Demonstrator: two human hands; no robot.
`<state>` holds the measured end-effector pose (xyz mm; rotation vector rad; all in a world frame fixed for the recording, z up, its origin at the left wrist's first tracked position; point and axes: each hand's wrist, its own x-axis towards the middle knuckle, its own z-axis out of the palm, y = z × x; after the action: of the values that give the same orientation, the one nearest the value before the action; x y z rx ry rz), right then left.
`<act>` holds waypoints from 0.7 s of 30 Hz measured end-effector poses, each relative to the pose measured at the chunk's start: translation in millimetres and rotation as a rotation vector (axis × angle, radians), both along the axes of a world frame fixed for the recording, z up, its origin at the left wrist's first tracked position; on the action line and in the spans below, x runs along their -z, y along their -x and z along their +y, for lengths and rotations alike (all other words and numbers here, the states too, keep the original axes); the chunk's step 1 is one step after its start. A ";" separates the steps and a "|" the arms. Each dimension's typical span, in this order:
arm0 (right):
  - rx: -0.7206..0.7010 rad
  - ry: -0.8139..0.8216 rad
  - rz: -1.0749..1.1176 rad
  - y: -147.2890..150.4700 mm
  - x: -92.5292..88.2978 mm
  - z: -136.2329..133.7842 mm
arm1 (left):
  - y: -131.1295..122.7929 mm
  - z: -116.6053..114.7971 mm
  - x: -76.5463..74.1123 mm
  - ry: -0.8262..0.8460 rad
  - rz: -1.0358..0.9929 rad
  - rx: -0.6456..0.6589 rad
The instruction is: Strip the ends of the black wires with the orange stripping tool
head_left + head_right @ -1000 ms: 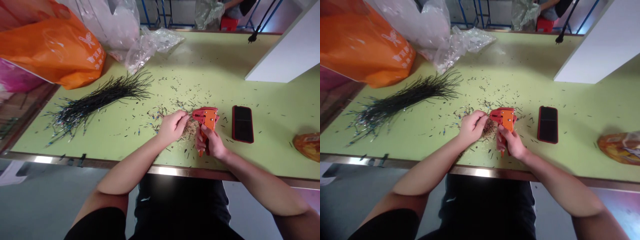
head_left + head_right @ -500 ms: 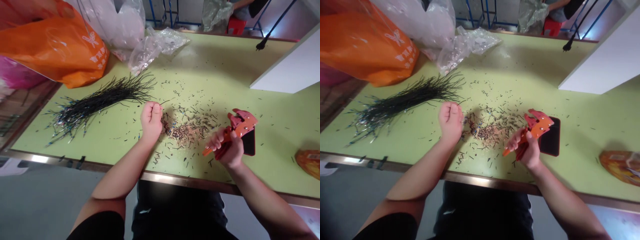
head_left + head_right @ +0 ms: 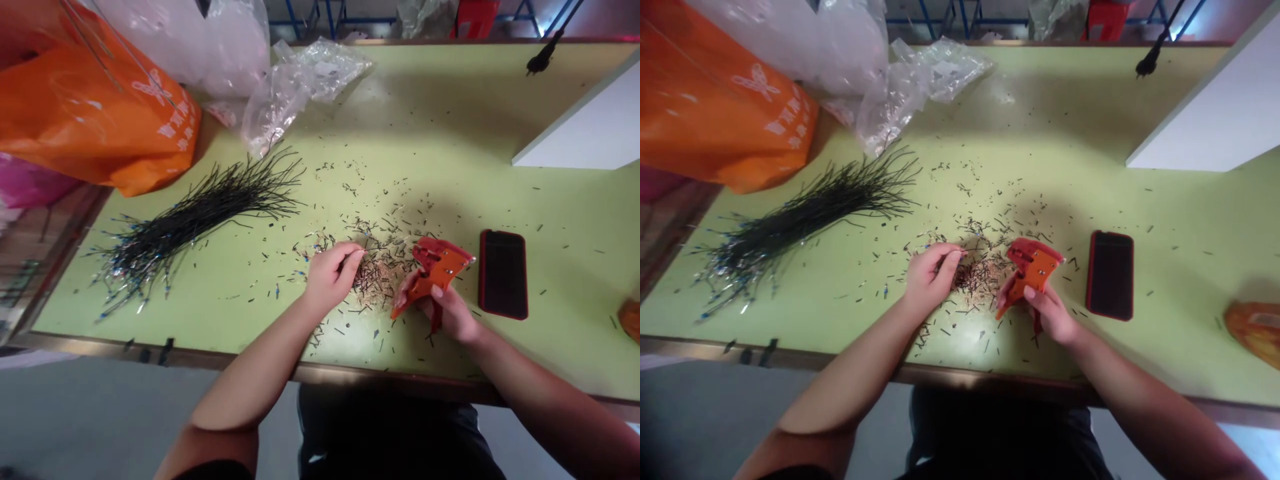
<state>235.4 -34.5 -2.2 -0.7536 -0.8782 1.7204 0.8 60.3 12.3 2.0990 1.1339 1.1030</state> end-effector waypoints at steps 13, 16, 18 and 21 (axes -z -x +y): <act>0.307 0.031 -0.188 11.9 -8.0 8.3 | -8.1 -11.0 -9.3 -0.186 0.082 0.021; 0.356 -0.018 -0.213 8.8 -8.0 7.9 | -12.5 -12.7 -6.9 -0.197 0.087 0.049; 0.371 -0.042 -0.248 6.8 -11.5 9.8 | -14.4 -12.5 -5.4 -0.181 0.053 0.049; 0.316 -0.032 -0.316 6.0 -19.0 20.0 | -14.3 -8.6 -5.2 -0.169 -0.014 -0.002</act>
<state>229.5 -14.6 16.8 -1.1002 -0.9391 1.3262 15.1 51.7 17.5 2.2135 1.0694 1.2517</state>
